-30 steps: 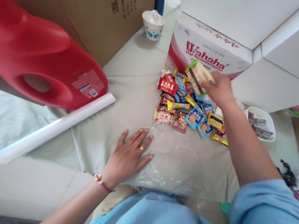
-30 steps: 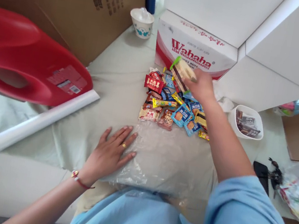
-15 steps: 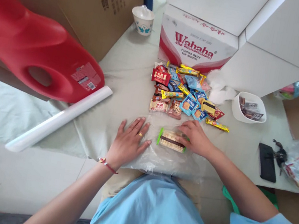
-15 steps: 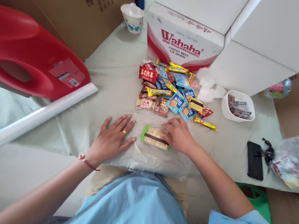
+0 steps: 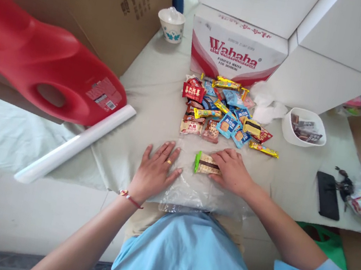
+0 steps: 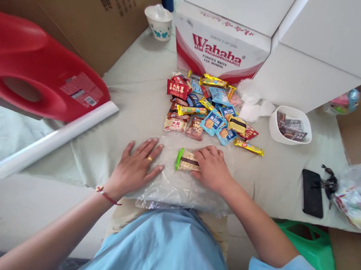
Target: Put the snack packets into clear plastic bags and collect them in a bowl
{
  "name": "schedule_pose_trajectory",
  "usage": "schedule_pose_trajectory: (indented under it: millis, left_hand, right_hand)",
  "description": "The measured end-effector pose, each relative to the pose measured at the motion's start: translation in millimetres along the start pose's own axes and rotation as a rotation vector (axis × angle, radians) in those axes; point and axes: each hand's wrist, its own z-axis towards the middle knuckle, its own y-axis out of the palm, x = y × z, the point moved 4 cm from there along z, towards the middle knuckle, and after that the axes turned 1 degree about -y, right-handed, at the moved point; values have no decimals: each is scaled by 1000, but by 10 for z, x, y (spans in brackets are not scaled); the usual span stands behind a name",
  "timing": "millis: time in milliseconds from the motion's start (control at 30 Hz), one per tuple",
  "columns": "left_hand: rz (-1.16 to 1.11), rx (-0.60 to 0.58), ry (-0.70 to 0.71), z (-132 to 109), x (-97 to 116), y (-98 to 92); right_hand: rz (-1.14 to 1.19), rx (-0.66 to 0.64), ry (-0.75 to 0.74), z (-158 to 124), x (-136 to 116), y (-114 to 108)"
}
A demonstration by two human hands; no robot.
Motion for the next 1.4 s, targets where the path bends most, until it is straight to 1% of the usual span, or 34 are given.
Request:
schedule_pose_trajectory:
  millis: [100,233,500,667,867,933,1000,1033,1067,1100,1133,1167,1200,1233,1300,1367,1400]
  left_hand:
    - [3,3,1,-1,-7,11]
    - [-4,10,7,-3,-14,25]
    - [12,-17,-14,3,-28,32]
    - [32,-19,-15,-1,-30,39]
    - [8,6,-5,12,-35,64]
    - [4,77,-14,-12,-59,75]
    - [18,233,-15,-79,-95,57]
    - [28,323,14,-130,-107,39]
    - [37,393,74,-187,-109,23]
    - [38,423,167,-244,-100,12]
    - [19,410,280,-296,-86,7]
    - [-23,364,395,-342,-71,1]
    - [-87,300,488,-378,-62,-12]
    - [-164,232,550,-402,-61,-33]
    - [-300,110,580,-415,-78,-86]
    - [-350,3,549,-407,-93,-116]
    - [-346,-36,534,-404,-92,-118]
  right_hand:
    - [-19,-13,-19,7,-43,-22]
    - [0,25,-7,-43,-40,-38]
    - [47,40,-3,-74,-4,118]
    - [64,45,-4,-93,-23,145]
    - [82,42,6,-116,-5,185]
    - [95,51,-4,-114,15,200]
    - [131,92,-35,-153,46,179]
    - [164,135,-56,-203,66,148]
    - [207,191,-79,-279,87,103]
    - [256,251,-103,-383,108,54]
    - [307,306,-130,-511,124,11]
    - [353,345,-160,-657,134,-16]
    - [390,362,-193,-812,133,-16]
    - [407,351,-225,-967,122,19]
    - [366,279,-261,-1244,81,194]
    - [246,232,-224,-1433,55,439]
    - [187,241,-187,-1486,53,545]
